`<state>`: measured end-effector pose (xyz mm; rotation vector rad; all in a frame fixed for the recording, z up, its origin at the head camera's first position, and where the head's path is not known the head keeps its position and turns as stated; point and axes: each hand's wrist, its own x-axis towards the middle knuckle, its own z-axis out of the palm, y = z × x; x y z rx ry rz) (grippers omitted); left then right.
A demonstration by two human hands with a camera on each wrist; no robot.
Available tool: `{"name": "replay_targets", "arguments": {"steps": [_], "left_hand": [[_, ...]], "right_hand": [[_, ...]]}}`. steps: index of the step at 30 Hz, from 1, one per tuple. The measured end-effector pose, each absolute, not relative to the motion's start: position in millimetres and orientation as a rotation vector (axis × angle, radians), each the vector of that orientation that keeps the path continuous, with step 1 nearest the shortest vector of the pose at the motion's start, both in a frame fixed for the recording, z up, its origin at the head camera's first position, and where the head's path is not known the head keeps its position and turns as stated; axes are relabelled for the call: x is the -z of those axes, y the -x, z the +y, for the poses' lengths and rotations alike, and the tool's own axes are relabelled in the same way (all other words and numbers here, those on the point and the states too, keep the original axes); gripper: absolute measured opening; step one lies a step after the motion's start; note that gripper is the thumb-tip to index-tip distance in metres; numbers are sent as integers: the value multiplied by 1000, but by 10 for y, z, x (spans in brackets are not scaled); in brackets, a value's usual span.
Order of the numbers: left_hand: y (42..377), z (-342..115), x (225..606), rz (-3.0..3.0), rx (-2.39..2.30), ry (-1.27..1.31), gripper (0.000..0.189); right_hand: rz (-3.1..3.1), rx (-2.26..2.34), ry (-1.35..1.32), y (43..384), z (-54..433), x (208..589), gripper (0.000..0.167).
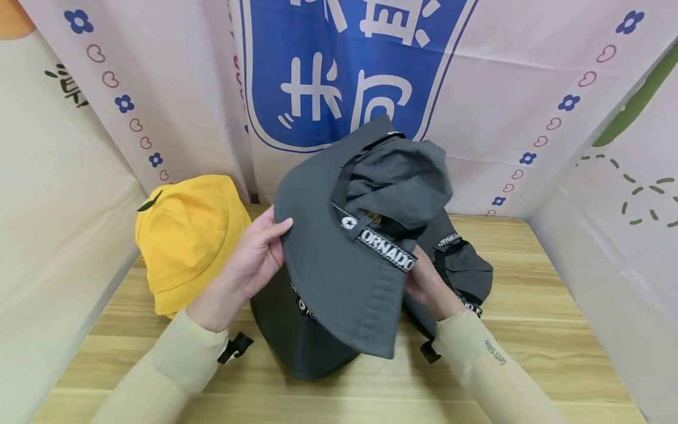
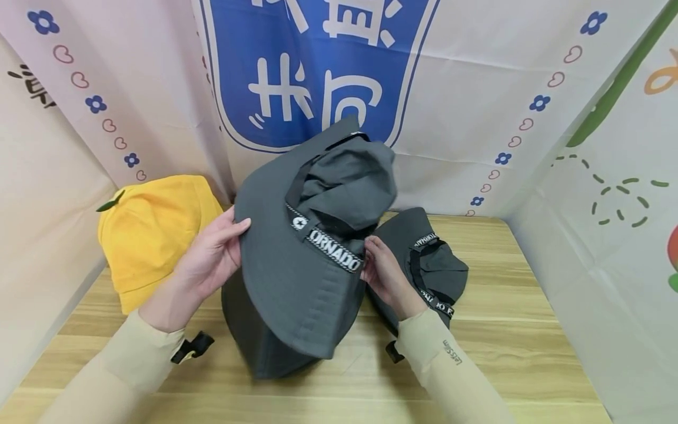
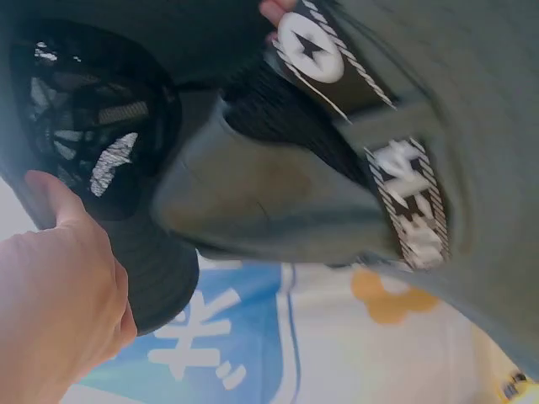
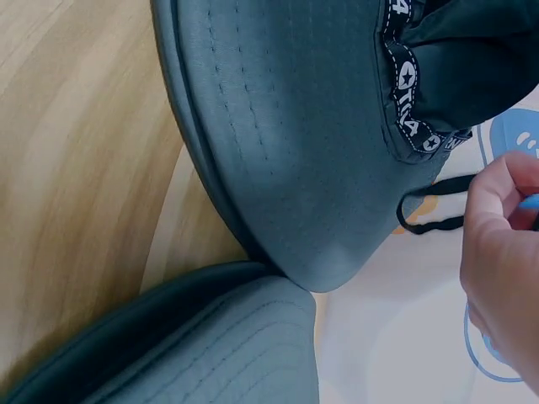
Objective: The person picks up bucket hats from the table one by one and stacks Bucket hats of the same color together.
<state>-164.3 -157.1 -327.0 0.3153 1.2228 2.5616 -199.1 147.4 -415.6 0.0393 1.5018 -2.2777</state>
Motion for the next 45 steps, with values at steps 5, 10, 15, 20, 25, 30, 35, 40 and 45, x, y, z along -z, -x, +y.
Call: {"name": "replay_targets", "arguments": {"steps": [5, 10, 15, 20, 25, 30, 35, 40, 45], "left_hand": [[1619, -1857, 3437, 1151, -2599, -348, 42], [1582, -2116, 3596, 1121, -2599, -347, 53], [1558, -2304, 3742, 1145, -2567, -352, 60], [1530, -2424, 3893, 1186, -2526, -324, 60], [1527, -2462, 4031, 1252, -2484, -255, 63], [1548, -2460, 4129, 1346, -2428, -173, 63], [1561, -2449, 4187, 1402, -2393, -118, 62], [1564, -2435, 4246, 1445, -2374, -80, 61], [1570, -2423, 4316, 1520, -2324, -24, 60]], "right_hand": [[1446, 2300, -4, 2076, 1411, 4132, 12], [1524, 2253, 11, 2077, 1410, 4124, 14], [1587, 2217, 7, 2070, 1431, 4133, 13], [1656, 2138, -5, 2085, 1447, 4205, 12], [1725, 2078, -25, 2087, 1440, 4315, 12], [1777, 2039, -36, 2078, 1430, 4417, 16], [1833, 2005, -47, 2075, 1436, 4477, 25], [1888, 1958, -44, 2068, 1438, 4517, 36], [1983, 1885, -47, 2076, 1430, 4585, 56]]}}
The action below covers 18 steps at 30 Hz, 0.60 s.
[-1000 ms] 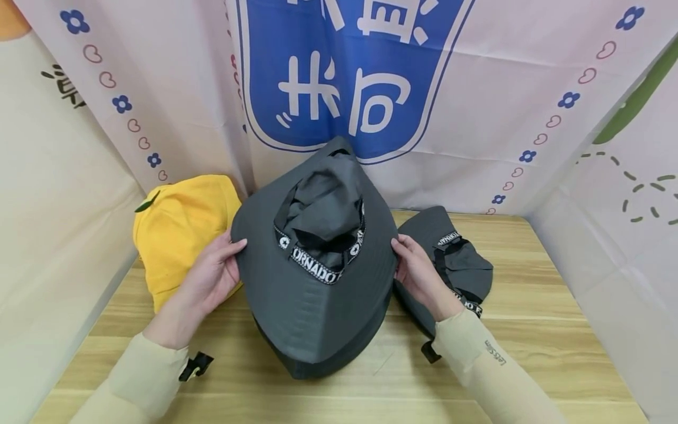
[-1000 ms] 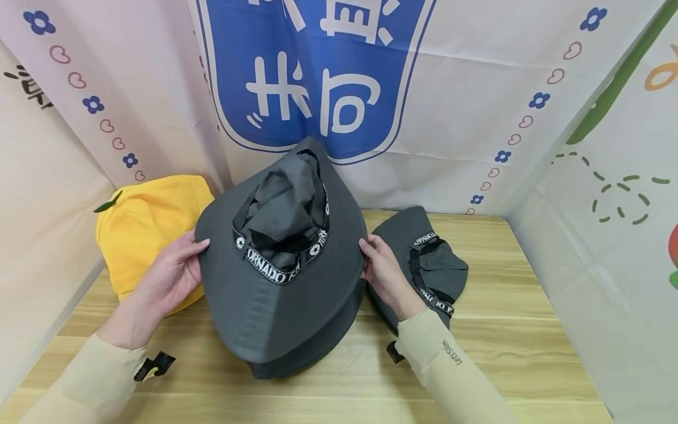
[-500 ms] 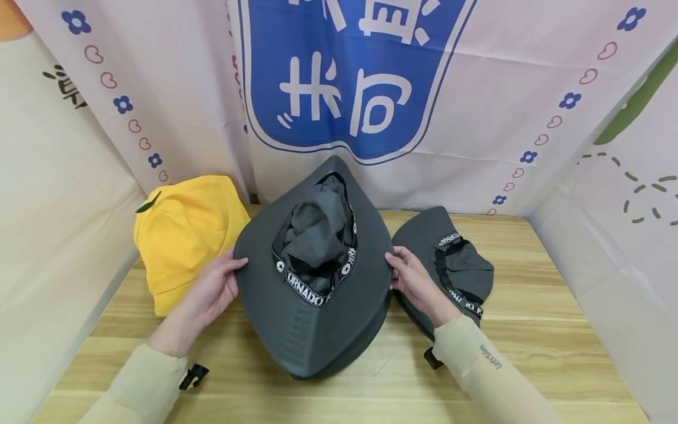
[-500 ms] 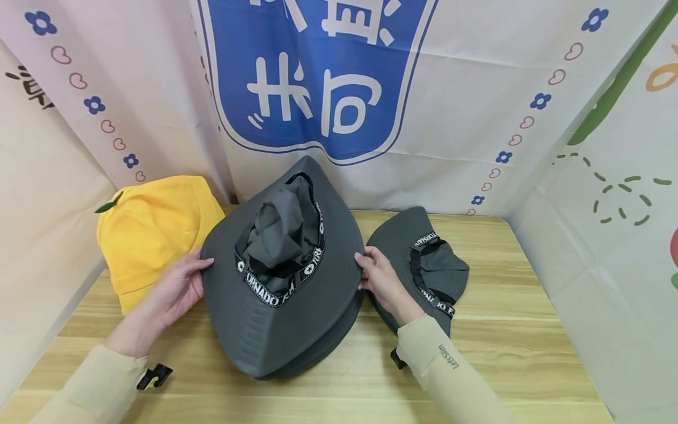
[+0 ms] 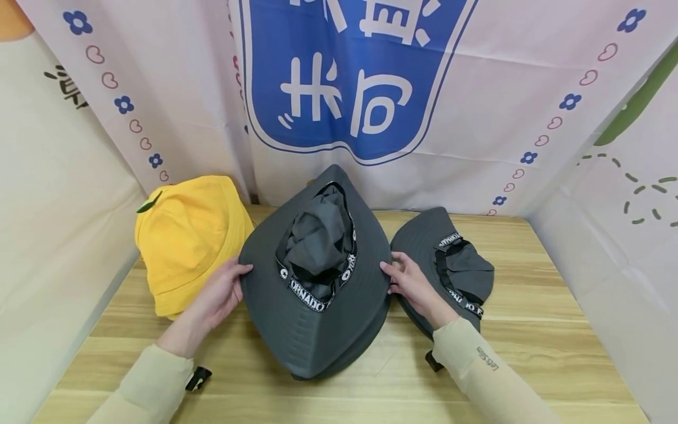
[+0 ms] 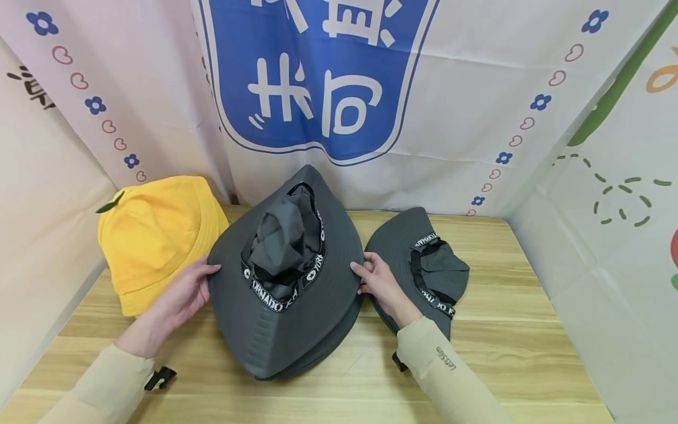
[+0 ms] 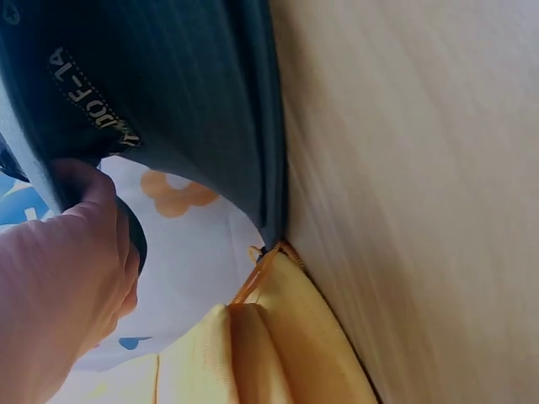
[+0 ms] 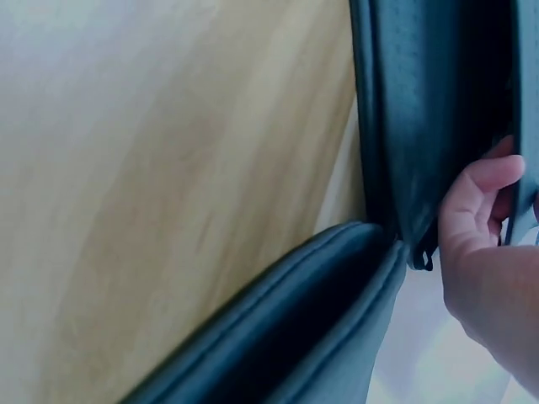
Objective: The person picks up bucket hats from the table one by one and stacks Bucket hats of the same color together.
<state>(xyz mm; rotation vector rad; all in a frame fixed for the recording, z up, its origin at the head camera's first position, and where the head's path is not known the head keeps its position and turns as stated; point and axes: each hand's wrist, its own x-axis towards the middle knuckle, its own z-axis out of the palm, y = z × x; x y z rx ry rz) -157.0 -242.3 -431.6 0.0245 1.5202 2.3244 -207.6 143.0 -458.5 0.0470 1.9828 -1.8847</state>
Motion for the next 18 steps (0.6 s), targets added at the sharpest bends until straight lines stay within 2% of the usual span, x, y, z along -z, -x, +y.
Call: {"name": "replay_targets", "arguments": {"steps": [6, 12, 18], "left_hand": [[1596, -2399, 4393, 1676, -2213, 42, 62], [1626, -2400, 4489, 2092, -1886, 92, 66], [1648, -2372, 4566, 2478, -1542, -8, 65]], "right_hand": [[2106, 1823, -30, 2076, 1422, 4635, 67], [2220, 1758, 21, 2072, 1410, 4707, 66], [2340, 1669, 32, 2054, 1404, 4770, 66]]}}
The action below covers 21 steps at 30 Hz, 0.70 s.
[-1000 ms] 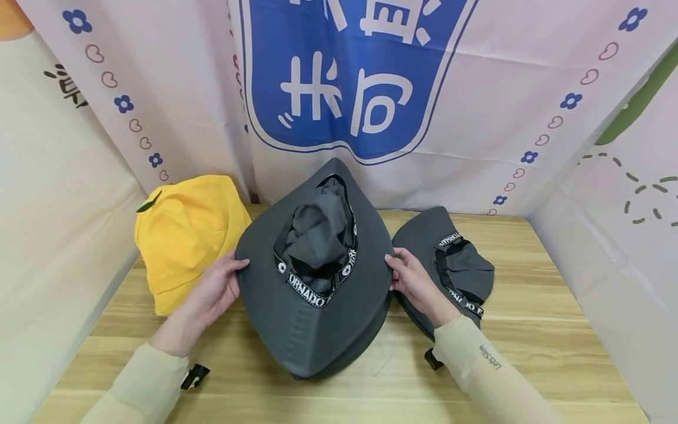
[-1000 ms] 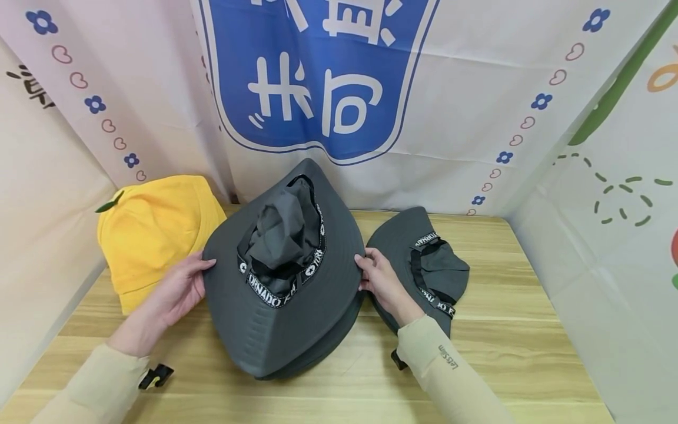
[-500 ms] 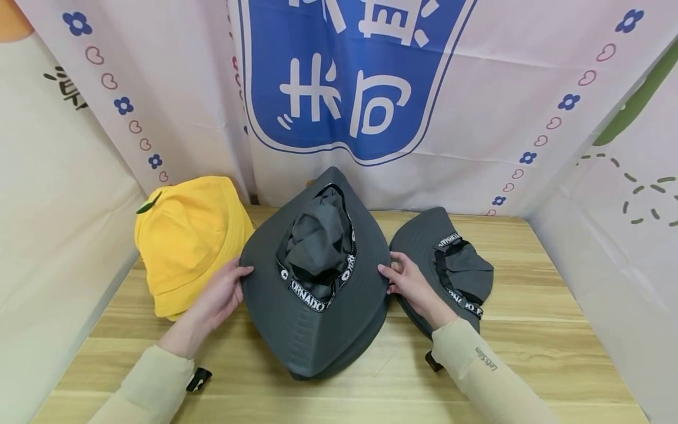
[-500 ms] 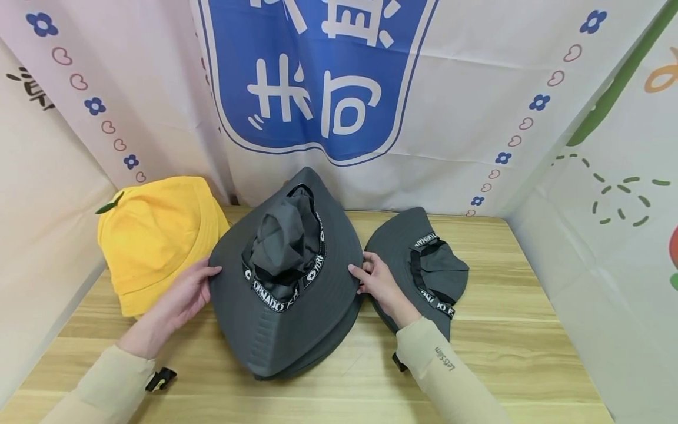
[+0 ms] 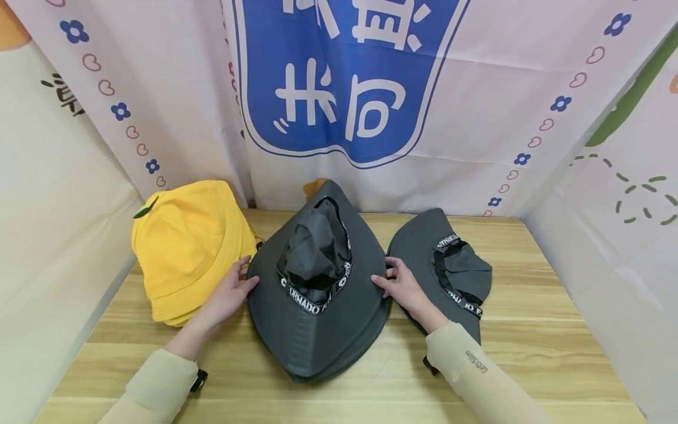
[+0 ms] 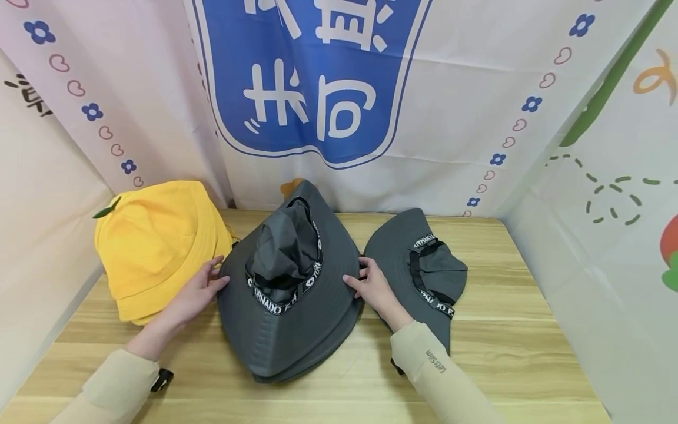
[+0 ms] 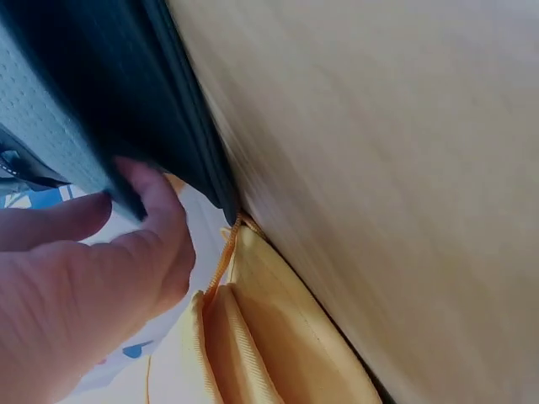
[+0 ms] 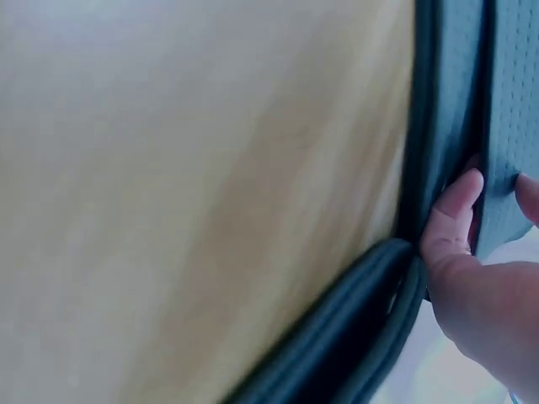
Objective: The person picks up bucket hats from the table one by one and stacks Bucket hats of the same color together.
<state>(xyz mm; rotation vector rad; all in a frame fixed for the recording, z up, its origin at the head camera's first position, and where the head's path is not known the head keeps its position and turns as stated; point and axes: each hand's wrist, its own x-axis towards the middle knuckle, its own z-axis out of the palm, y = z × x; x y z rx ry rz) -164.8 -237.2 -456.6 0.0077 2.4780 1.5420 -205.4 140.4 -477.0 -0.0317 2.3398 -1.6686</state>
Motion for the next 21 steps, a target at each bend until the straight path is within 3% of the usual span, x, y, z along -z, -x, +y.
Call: {"name": "replay_targets", "arguments": {"steps": [12, 21], "left_hand": [[1674, -2286, 4561, 2902, -1034, -237, 43], [1674, -2239, 4495, 2884, -931, -321, 44]], "right_hand": [[2513, 1495, 0, 2047, 1362, 4739, 65], [2590, 1343, 26, 2039, 1345, 4686, 64]]}}
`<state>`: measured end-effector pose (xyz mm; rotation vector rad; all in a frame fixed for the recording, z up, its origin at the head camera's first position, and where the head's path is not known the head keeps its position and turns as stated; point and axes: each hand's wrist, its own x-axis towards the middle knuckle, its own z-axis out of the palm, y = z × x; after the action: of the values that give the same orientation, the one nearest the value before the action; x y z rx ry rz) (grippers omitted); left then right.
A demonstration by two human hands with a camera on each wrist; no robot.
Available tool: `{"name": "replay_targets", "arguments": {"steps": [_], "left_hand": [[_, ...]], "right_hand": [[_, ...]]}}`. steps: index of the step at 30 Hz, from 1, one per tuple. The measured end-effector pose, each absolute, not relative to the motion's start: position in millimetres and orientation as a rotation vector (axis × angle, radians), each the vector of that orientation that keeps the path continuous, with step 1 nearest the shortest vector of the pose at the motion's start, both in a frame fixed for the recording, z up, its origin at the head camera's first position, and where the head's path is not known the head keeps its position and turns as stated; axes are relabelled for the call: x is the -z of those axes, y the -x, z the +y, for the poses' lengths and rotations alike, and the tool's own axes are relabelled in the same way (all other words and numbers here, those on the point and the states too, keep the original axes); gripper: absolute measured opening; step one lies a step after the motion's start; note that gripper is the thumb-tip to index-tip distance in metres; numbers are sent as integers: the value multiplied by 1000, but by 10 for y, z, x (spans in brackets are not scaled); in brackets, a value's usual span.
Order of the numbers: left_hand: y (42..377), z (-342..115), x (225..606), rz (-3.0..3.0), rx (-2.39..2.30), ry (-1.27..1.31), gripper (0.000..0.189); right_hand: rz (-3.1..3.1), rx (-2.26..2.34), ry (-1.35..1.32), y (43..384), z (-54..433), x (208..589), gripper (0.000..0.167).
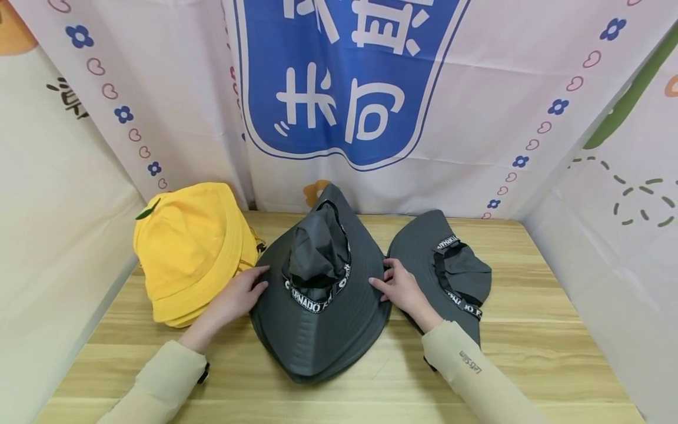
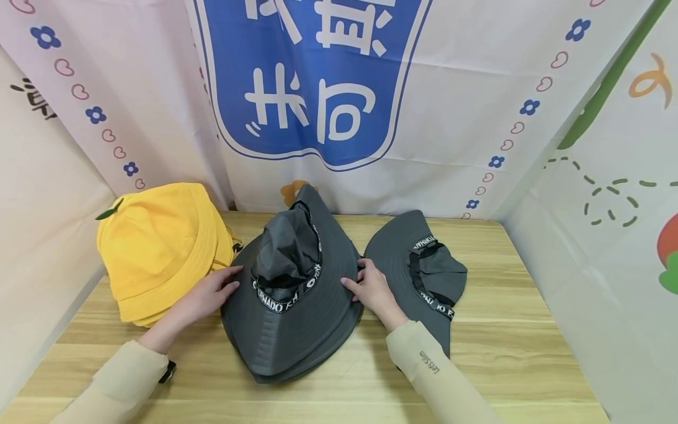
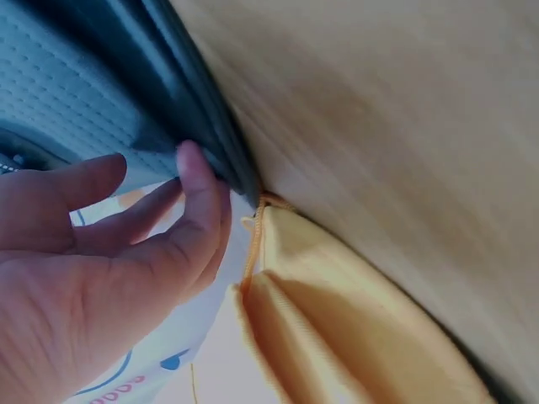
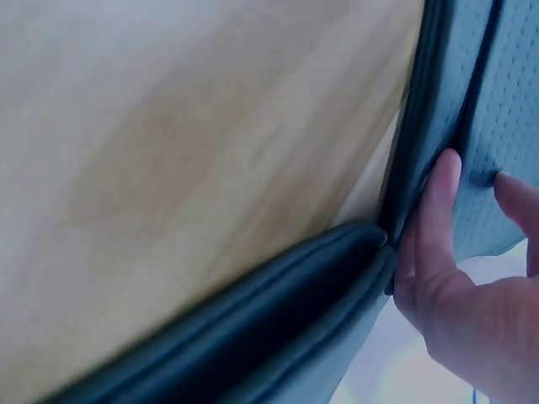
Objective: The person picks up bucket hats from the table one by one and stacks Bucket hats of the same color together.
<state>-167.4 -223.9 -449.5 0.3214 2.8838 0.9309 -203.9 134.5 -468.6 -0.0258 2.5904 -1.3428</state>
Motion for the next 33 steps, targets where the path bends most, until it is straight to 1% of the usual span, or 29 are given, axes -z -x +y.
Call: {"name": "replay_targets", "arguments": {"steps": [7, 13, 15, 17, 20, 22, 27, 30, 33], "left_hand": [[1668, -2126, 4302, 2890, -995, -302, 52], [1609, -1843, 3999, 2940, -1147, -342, 66], [1579, -1715, 3907, 2971, -1173, -393, 74], [1557, -1592, 3842, 3000, -1166, -438, 85], [1563, -1434, 3798, 3051, -1137, -475, 102], [1585, -1361, 3796, 3082, -1120, -476, 108], [1646, -1268, 3816, 3105, -1140, -477, 109], [1660, -1239, 3830, 3107, -1152, -491, 107], [1663, -1220, 3847, 3118, -1146, -493, 103]], "right_hand": [[2674, 1253, 53, 2028, 1321, 4673, 64], [2677, 1228, 59, 2020, 1305, 4659, 67], [2671, 1230, 63, 2020, 1301, 4653, 68], [2668, 1234, 65, 2021, 1302, 4650, 68], [2672, 1223, 71, 2025, 1316, 4642, 68], [2672, 1211, 84, 2031, 1332, 4642, 68], [2629, 1263, 130, 2038, 1397, 4636, 65], [2631, 1332, 178, 2038, 1451, 4599, 57], [2684, 1384, 216, 2047, 1536, 4544, 45]]}}
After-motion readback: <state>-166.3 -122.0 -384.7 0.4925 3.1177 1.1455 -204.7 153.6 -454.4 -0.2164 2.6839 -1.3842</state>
